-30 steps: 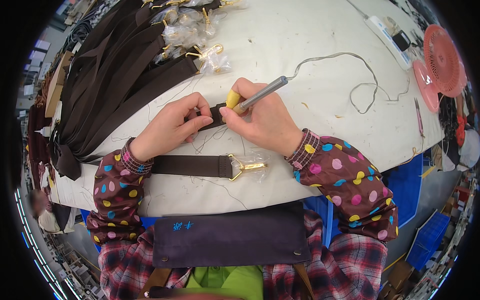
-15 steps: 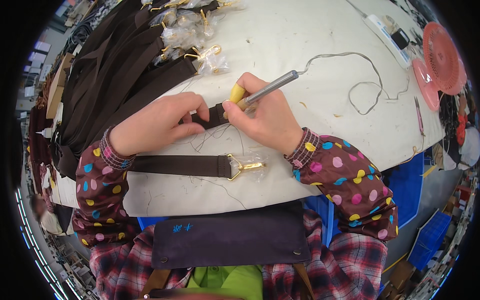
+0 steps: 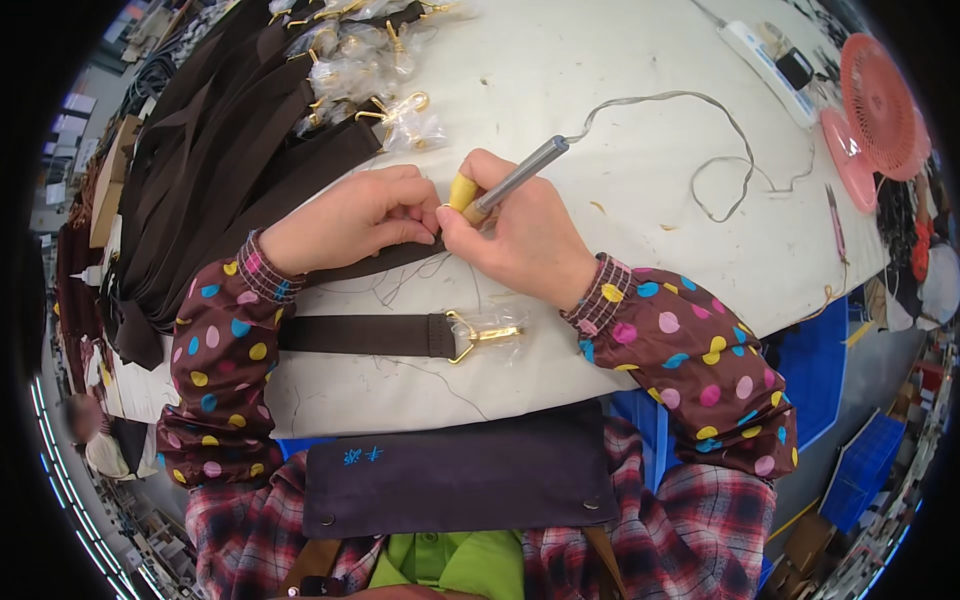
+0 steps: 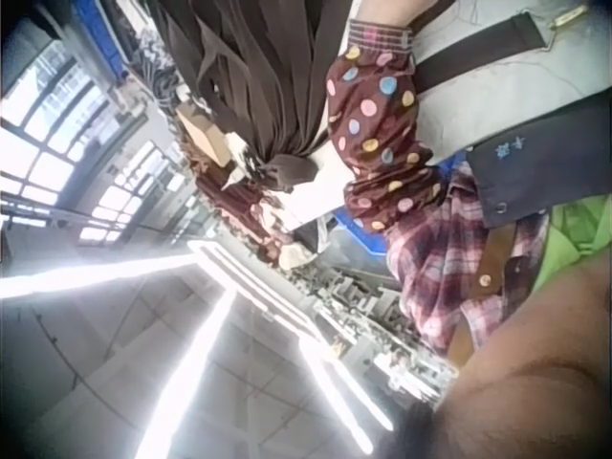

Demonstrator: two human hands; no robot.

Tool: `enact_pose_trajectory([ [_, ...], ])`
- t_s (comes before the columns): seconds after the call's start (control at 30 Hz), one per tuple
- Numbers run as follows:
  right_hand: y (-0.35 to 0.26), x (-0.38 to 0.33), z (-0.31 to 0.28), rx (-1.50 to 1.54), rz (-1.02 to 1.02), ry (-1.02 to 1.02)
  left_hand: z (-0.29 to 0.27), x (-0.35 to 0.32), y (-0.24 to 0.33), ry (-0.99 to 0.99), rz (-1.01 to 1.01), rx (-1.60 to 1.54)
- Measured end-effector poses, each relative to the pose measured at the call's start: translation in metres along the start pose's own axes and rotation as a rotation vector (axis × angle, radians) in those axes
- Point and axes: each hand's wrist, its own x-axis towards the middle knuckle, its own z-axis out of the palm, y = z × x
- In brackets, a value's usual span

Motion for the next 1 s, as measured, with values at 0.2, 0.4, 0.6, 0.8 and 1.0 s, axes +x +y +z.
enact_pose_trajectory([
  [0.2, -0.001, 0.000, 0.000, -0.030, -0.001, 0.001, 0.006, -0.003, -0.002, 0.077, 0.005, 0.000],
  [0.4, -0.004, 0.001, -0.003, -0.070, 0.033, -0.053, 0.008, -0.005, -0.001, 0.129, 0.012, -0.006],
  [0.6, 0.003, 0.001, 0.001, -0.051, -0.014, 0.005, 0.009, -0.005, -0.003, 0.147, 0.012, 0.004],
  [0.8, -0.003, 0.003, 0.001, -0.008, -0.044, 0.060, 0.006, -0.008, 0.008, 0.148, -0.321, -0.310],
  [1.0, 0.001, 0.006, 0.001, -0.100, -0.052, 0.056, 0.007, -0.008, 0.008, 0.185, -0.313, -0.344],
])
